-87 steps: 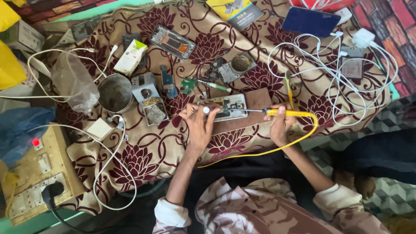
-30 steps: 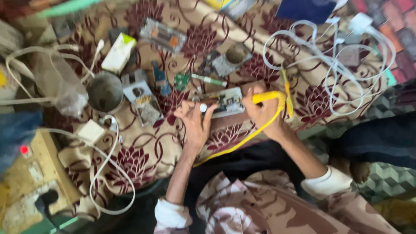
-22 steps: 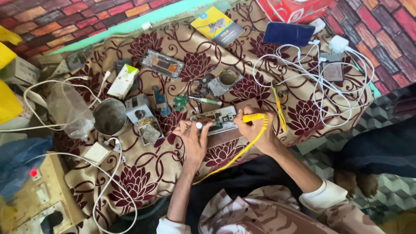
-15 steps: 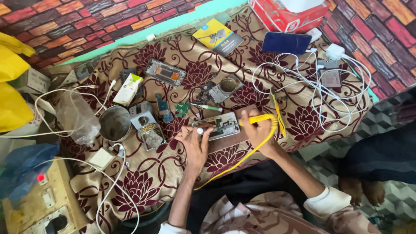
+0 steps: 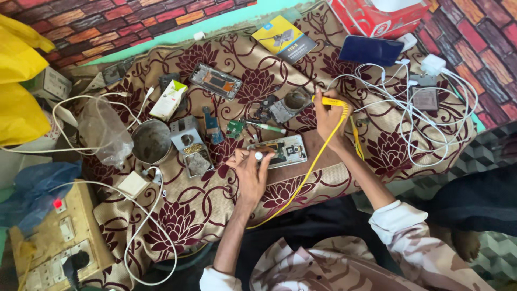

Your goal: The person is soldering a circuit board using a soldering iron and solder wire. They hold the board steady with one hand while applying heat and solder with the other, working on specific points on the board.

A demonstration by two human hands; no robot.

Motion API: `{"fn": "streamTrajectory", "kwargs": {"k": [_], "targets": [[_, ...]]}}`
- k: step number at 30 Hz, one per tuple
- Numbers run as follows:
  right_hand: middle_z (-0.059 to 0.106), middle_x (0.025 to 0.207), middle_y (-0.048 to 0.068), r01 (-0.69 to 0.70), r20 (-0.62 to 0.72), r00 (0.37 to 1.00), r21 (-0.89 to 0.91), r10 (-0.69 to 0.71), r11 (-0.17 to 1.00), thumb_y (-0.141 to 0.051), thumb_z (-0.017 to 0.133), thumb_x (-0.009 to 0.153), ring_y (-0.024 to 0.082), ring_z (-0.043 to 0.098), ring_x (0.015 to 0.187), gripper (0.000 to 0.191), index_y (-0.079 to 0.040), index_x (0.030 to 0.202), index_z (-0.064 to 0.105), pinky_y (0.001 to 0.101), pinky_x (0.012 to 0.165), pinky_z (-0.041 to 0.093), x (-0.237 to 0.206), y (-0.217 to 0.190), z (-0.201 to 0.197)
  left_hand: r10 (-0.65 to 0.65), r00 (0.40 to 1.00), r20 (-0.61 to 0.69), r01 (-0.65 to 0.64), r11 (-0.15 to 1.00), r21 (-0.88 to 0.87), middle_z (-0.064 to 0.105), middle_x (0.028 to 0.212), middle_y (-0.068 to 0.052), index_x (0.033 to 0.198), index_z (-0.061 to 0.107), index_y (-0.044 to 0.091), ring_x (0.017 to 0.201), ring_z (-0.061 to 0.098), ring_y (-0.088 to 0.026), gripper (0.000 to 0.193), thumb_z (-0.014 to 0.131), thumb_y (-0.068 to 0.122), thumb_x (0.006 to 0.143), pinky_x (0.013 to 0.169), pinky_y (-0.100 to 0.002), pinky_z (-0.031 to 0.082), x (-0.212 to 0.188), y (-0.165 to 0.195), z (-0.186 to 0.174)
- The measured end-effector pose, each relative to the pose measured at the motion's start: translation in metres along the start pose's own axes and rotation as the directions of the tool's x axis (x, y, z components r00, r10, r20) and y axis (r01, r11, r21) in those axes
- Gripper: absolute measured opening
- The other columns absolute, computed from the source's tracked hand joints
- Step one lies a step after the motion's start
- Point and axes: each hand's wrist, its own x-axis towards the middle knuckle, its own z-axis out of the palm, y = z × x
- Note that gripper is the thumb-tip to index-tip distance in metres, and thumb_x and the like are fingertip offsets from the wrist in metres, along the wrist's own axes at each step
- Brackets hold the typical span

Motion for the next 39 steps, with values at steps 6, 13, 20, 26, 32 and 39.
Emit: {"fn": "streamTrajectory", "kwargs": {"k": [6,13,20,26,32,39], "targets": [[0.056,0.069,0.005,0.087,0.068,0.993,0.178,-0.101,0.980,-0.006,0.064,0.102,0.012,0.052,0.060,0.022,-0.004,0.083,0.053,0.0306,0.054,0.039,0.001,0.017,0.004,0.135,0.989,-0.056,-0.130,0.987,0.092,0.070,0.078,-0.008,0.105,0.071,0.005,0.066,0.056,-0.024,0.016,0.068,0.019,0.099,0.063,-0.040,0.044,-0.002,-0.018,0.002],[0.058,0.067,0.003,0.281,0.062,0.958,0.003,-0.281,0.960,0.001,0.064,0.103,0.008,0.054,0.055,0.027,-0.005,0.079,0.053,0.0263,0.047,0.043,0.014,0.013,0.005,-0.231,0.967,0.110,0.236,0.971,-0.029,0.066,0.073,-0.006,0.106,0.072,0.004,0.060,0.053,-0.015,0.025,0.065,0.028,0.101,0.055,-0.036,0.043,-0.004,-0.035,0.011],[0.065,0.071,0.007,0.253,0.027,0.966,0.121,-0.258,0.960,-0.001,0.063,0.107,0.011,0.059,0.057,0.020,0.000,0.087,0.059,0.0257,0.049,0.042,0.001,0.019,0.003,0.131,0.991,-0.036,-0.125,0.981,0.146,0.067,0.076,-0.007,0.103,0.075,0.006,0.079,0.044,-0.023,0.019,0.069,0.024,0.098,0.074,-0.042,0.036,-0.003,-0.023,0.001],[0.067,0.091,0.011,-0.089,-0.022,0.993,0.512,0.117,0.854,-0.006,0.064,0.109,0.011,0.063,0.077,0.013,0.001,0.118,0.059,0.0241,0.073,0.052,-0.054,0.030,-0.039,-0.026,0.999,0.032,0.027,0.999,-0.038,0.065,0.090,-0.008,0.112,0.073,0.012,0.087,0.052,-0.019,0.020,0.065,0.028,0.104,0.083,-0.038,0.037,-0.003,-0.015,0.000],[0.061,0.092,0.006,-0.239,0.011,0.931,0.774,0.364,0.586,-0.022,0.064,0.109,0.010,0.056,0.079,0.023,-0.005,0.118,0.053,0.0249,0.071,0.047,-0.081,0.038,-0.062,0.092,0.996,-0.008,-0.091,0.994,0.069,0.065,0.084,-0.010,0.108,0.073,0.006,0.084,0.051,-0.022,0.014,0.067,0.018,0.103,0.078,-0.040,0.039,-0.003,-0.018,0.005],[0.052,0.083,0.002,-0.338,0.034,0.870,0.768,0.492,0.545,-0.033,0.057,0.111,0.008,0.050,0.066,0.028,-0.010,0.098,0.051,0.0230,0.058,0.042,-0.104,0.062,-0.044,0.089,0.996,-0.006,-0.089,0.996,0.023,0.071,0.087,-0.007,0.109,0.073,0.005,0.082,0.048,-0.021,0.015,0.066,0.017,0.104,0.072,-0.038,0.042,-0.007,-0.025,0.012]]}}
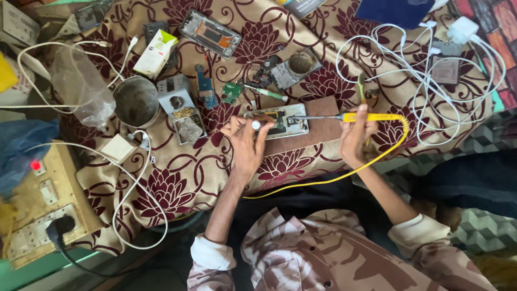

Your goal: The person is soldering a circuit board using a soldering iron and solder wire. They hold the board steady with one hand while applying heat and solder with the other, working on specific points on the board.

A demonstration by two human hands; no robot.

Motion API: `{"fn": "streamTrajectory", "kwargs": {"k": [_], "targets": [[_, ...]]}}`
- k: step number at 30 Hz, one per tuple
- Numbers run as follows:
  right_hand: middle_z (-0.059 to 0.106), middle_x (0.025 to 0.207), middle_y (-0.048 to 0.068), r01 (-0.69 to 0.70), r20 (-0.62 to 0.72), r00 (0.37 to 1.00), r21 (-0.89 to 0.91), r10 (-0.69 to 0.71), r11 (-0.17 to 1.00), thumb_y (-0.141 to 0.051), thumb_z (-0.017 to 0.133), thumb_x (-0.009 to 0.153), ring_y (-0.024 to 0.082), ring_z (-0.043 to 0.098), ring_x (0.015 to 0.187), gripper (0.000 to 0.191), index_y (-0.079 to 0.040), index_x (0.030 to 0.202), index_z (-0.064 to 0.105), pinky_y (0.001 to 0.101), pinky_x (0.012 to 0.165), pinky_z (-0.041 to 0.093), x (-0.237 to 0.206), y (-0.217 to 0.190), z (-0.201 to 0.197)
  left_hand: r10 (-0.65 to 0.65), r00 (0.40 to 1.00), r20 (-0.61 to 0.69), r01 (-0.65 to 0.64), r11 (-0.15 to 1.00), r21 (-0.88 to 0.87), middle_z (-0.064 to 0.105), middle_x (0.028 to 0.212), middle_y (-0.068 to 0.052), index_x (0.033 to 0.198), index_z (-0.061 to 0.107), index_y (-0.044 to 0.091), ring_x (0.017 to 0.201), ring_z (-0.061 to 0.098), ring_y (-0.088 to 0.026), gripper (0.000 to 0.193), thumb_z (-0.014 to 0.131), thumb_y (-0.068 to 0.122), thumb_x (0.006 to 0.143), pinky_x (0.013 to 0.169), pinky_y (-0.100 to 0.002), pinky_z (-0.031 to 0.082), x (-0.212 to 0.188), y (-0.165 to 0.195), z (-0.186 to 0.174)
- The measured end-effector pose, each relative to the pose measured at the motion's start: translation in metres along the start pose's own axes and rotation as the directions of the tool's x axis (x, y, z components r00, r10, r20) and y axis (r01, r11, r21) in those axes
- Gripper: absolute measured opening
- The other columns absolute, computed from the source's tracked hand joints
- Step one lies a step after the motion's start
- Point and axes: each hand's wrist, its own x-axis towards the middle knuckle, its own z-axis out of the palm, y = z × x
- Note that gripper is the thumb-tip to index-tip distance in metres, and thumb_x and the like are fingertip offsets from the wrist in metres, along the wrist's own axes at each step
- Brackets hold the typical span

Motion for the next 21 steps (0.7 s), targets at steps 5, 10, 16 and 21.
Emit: {"fn": "streamTrajectory", "kwargs": {"k": [5,10,16,21], "targets": [[0.050,0.071,0.001,0.257,0.223,0.949,-0.143,-0.222,0.956,-0.031,0.055,0.111,0.007,0.044,0.054,0.032,-0.005,0.092,0.053,0.0226,0.049,0.038,-0.012,0.009,-0.006,-0.092,0.996,0.023,0.093,0.995,-0.031,0.069,0.085,-0.008,0.111,0.072,0.003,0.076,0.050,-0.018,0.018,0.066,0.019,0.104,0.064,-0.037,0.043,-0.001,-0.007,0.006],[0.051,0.075,0.002,0.266,0.250,0.943,-0.178,-0.218,0.947,-0.028,0.053,0.112,0.007,0.046,0.060,0.030,-0.003,0.096,0.051,0.0228,0.054,0.037,-0.019,0.008,-0.012,-0.141,0.989,0.039,0.144,0.987,-0.066,0.068,0.087,-0.007,0.113,0.073,0.005,0.078,0.050,-0.016,0.020,0.065,0.022,0.105,0.068,-0.034,0.043,0.003,-0.004,0.006],[0.053,0.076,0.004,0.251,0.262,0.944,-0.180,-0.200,0.951,-0.025,0.053,0.113,0.009,0.048,0.061,0.028,-0.002,0.097,0.051,0.0238,0.057,0.039,-0.016,0.013,-0.015,-0.024,1.000,0.004,0.023,0.991,0.131,0.068,0.078,-0.001,0.106,0.076,0.010,0.085,0.045,-0.019,0.018,0.071,0.026,0.100,0.086,-0.037,0.028,0.010,0.007,-0.001],[0.059,0.076,0.006,0.235,0.247,0.956,-0.326,-0.157,0.916,-0.025,0.052,0.113,0.008,0.052,0.061,0.029,-0.002,0.096,0.053,0.0223,0.056,0.040,-0.015,0.017,-0.021,0.002,1.000,-0.017,0.000,0.994,0.111,0.068,0.078,-0.001,0.107,0.075,0.008,0.087,0.045,-0.020,0.021,0.069,0.028,0.101,0.086,-0.038,0.028,0.011,0.007,0.000]]}}
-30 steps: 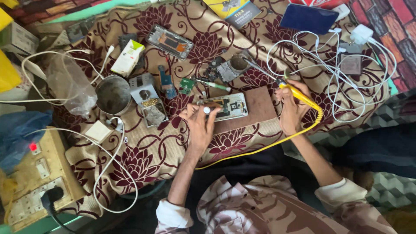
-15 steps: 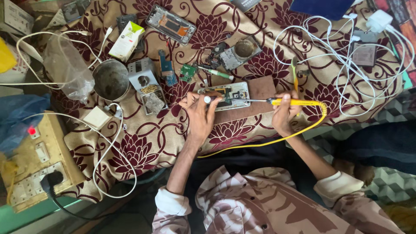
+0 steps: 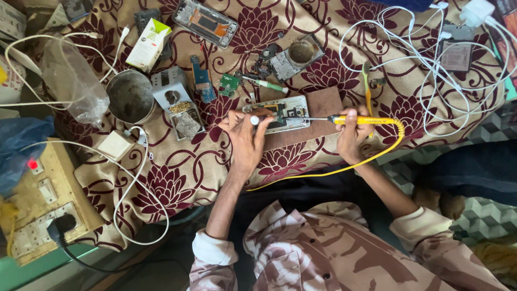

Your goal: The person is soldering a circuit board using a soldering iron and solder wire. They hold the board steady with one hand while applying heat and solder with the other, working on specific points on the board.

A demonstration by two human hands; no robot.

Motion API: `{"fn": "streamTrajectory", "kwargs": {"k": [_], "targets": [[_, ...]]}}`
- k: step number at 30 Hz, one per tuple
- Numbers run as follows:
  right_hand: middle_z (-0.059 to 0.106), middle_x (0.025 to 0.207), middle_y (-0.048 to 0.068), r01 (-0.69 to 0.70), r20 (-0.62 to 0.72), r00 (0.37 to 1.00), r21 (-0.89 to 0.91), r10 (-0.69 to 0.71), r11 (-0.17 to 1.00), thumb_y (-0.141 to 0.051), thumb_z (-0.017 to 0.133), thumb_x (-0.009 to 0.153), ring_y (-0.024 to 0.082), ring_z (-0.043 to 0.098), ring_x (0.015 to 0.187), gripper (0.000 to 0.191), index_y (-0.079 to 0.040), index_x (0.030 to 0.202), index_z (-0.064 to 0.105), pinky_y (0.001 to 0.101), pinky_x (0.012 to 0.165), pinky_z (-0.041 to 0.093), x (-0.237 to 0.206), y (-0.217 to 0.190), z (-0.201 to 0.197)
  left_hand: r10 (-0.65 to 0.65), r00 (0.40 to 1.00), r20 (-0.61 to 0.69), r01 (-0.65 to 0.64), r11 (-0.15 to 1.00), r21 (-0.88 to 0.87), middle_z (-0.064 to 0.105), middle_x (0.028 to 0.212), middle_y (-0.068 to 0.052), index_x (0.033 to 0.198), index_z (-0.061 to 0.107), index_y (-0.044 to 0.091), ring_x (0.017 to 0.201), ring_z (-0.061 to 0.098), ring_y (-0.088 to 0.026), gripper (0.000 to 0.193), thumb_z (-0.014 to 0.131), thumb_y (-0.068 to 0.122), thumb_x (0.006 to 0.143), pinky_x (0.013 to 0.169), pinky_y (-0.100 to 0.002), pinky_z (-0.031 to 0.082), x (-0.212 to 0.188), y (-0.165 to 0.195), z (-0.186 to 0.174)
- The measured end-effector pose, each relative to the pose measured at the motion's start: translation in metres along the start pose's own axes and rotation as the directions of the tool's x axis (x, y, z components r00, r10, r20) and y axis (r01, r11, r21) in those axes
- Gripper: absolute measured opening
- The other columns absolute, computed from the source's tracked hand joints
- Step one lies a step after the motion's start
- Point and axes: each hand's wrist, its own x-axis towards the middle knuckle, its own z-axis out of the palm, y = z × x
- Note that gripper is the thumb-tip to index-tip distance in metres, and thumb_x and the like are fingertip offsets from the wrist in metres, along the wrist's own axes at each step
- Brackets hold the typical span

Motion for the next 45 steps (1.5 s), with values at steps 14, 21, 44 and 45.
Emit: {"fn": "streamTrajectory", "kwargs": {"k": [14,21,44,45], "targets": [[0.060,0.074,0.006,0.021,0.028,0.999,0.033,-0.022,0.999,-0.024,0.053,0.113,0.008,0.053,0.059,0.029,-0.002,0.094,0.054,0.0219,0.052,0.041,0.002,-0.001,0.000,-0.042,0.999,0.017,0.043,0.998,-0.051,0.066,0.078,-0.002,0.106,0.076,0.007,0.085,0.042,-0.020,0.017,0.070,0.023,0.101,0.081,-0.037,0.031,-0.003,-0.004,0.002],[0.059,0.074,0.006,0.003,0.023,1.000,0.063,-0.004,0.998,-0.025,0.054,0.113,0.008,0.053,0.060,0.029,-0.002,0.096,0.052,0.0220,0.055,0.040,0.000,-0.005,0.002,-0.070,0.997,0.026,0.071,0.995,-0.070,0.065,0.080,-0.004,0.105,0.074,0.006,0.087,0.044,-0.020,0.019,0.070,0.024,0.100,0.081,-0.036,0.034,-0.006,-0.008,0.001],[0.058,0.072,0.006,0.008,-0.017,1.000,0.044,-0.008,0.999,-0.023,0.055,0.112,0.008,0.052,0.057,0.031,-0.004,0.088,0.051,0.0224,0.050,0.040,0.001,-0.007,0.006,-0.006,1.000,0.013,0.006,1.000,-0.013,0.064,0.082,-0.004,0.106,0.077,0.011,0.087,0.046,-0.022,0.015,0.070,0.022,0.100,0.086,-0.039,0.027,-0.004,0.000,-0.006],[0.058,0.072,0.005,0.030,-0.011,0.999,0.043,-0.030,0.999,-0.022,0.055,0.112,0.008,0.052,0.057,0.031,-0.004,0.087,0.050,0.0225,0.050,0.040,0.003,-0.007,0.006,0.007,1.000,0.007,-0.007,1.000,-0.008,0.064,0.082,-0.004,0.106,0.077,0.011,0.087,0.046,-0.021,0.015,0.070,0.023,0.100,0.087,-0.039,0.027,-0.004,-0.002,-0.005]]}}
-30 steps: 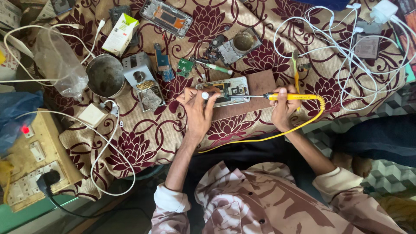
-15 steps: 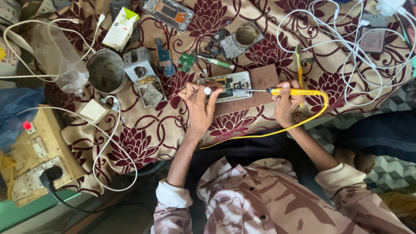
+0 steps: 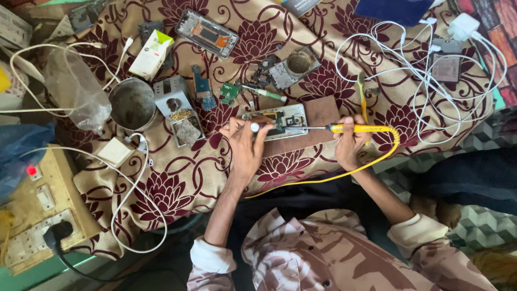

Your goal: The person is soldering a circuit board using a soldering iron and solder wire. They hold the board steady with one hand while applying heat and solder with the other, working on specific points on the board.

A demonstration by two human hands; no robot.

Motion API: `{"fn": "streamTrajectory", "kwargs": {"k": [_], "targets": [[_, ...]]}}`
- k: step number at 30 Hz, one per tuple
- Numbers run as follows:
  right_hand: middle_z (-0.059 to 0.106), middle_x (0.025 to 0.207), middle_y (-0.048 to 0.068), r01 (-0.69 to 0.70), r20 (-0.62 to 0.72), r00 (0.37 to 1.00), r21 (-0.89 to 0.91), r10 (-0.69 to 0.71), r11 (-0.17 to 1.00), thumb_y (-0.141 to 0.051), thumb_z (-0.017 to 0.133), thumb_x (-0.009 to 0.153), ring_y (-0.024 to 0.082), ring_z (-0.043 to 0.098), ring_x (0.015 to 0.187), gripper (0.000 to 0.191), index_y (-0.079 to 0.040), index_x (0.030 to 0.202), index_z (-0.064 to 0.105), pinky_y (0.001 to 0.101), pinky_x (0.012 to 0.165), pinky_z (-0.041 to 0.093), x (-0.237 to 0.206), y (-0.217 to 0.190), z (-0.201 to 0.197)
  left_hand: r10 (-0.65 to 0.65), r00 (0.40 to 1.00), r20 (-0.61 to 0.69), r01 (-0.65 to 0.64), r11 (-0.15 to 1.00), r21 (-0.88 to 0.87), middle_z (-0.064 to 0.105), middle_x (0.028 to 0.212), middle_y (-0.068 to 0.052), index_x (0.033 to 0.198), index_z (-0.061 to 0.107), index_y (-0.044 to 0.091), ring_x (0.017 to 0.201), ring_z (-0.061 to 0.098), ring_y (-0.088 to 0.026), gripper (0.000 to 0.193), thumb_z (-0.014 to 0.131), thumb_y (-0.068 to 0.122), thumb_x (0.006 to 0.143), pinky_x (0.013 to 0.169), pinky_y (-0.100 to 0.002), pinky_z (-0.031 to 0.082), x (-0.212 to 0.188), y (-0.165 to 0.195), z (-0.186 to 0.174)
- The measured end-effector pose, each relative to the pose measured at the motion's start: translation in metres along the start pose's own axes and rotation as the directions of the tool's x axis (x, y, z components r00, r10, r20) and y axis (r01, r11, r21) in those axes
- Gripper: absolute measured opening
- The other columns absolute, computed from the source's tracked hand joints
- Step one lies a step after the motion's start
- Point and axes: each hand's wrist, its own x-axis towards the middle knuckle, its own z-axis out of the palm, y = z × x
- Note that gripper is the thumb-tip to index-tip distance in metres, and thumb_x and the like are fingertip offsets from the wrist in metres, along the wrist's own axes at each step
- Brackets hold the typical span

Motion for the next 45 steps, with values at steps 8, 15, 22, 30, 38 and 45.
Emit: {"fn": "streamTrajectory", "kwargs": {"k": [8,15,22,30,38,45], "targets": [[0.059,0.072,0.005,0.006,-0.001,1.000,-0.061,-0.006,0.998,-0.014,0.055,0.110,0.008,0.052,0.057,0.026,-0.004,0.086,0.051,0.0232,0.051,0.042,-0.004,-0.001,-0.004,-0.052,0.999,0.010,0.052,0.999,0.013,0.060,0.073,-0.003,0.100,0.076,0.008,0.084,0.043,-0.020,0.021,0.070,0.028,0.099,0.085,-0.041,0.026,-0.005,-0.003,0.007],[0.062,0.074,0.008,0.162,0.039,0.987,-0.232,-0.158,0.959,-0.008,0.058,0.107,0.010,0.054,0.063,0.026,-0.002,0.083,0.050,0.0263,0.058,0.043,0.000,-0.010,-0.002,-0.036,0.999,-0.011,0.035,0.999,-0.021,0.064,0.080,-0.003,0.102,0.076,0.008,0.086,0.045,-0.020,0.021,0.070,0.028,0.100,0.087,-0.039,0.027,-0.001,0.005,0.000],[0.065,0.074,0.009,0.218,0.240,0.959,-0.284,-0.151,0.934,-0.001,0.060,0.101,0.009,0.059,0.060,0.024,-0.001,0.079,0.050,0.0256,0.050,0.043,0.014,-0.055,0.019,-0.029,0.999,-0.014,0.029,1.000,0.001,0.066,0.080,-0.005,0.102,0.076,0.006,0.085,0.048,-0.021,0.021,0.071,0.026,0.099,0.087,-0.040,0.028,-0.005,0.003,-0.003],[0.047,0.063,0.003,0.344,0.383,0.905,-0.405,-0.184,0.847,0.000,0.065,0.100,0.010,0.041,0.055,0.032,-0.003,0.075,0.046,0.0316,0.052,0.031,0.024,-0.106,0.054,-0.140,0.988,0.068,0.149,0.975,-0.167,0.065,0.082,-0.005,0.106,0.074,0.004,0.085,0.045,-0.020,0.024,0.068,0.026,0.102,0.077,-0.038,0.036,-0.008,-0.010,0.004],[0.044,0.061,0.007,0.453,0.428,0.874,-0.544,-0.231,0.706,-0.002,0.068,0.101,0.019,0.044,0.052,0.037,-0.004,0.073,0.044,0.0359,0.052,0.035,0.023,-0.128,0.073,-0.083,0.996,0.028,0.085,0.993,-0.084,0.063,0.083,-0.006,0.103,0.073,0.004,0.087,0.045,-0.021,0.022,0.070,0.026,0.101,0.083,-0.039,0.033,-0.008,-0.012,0.001],[0.048,0.062,0.011,0.591,0.455,0.806,-0.578,-0.379,0.562,0.001,0.067,0.095,0.027,0.048,0.050,0.034,-0.006,0.071,0.043,0.0391,0.051,0.037,0.020,-0.131,0.093,-0.017,1.000,0.019,0.018,1.000,-0.017,0.062,0.084,-0.006,0.103,0.075,0.007,0.091,0.044,-0.022,0.016,0.071,0.021,0.099,0.088,-0.040,0.027,-0.005,-0.011,-0.007]]}}
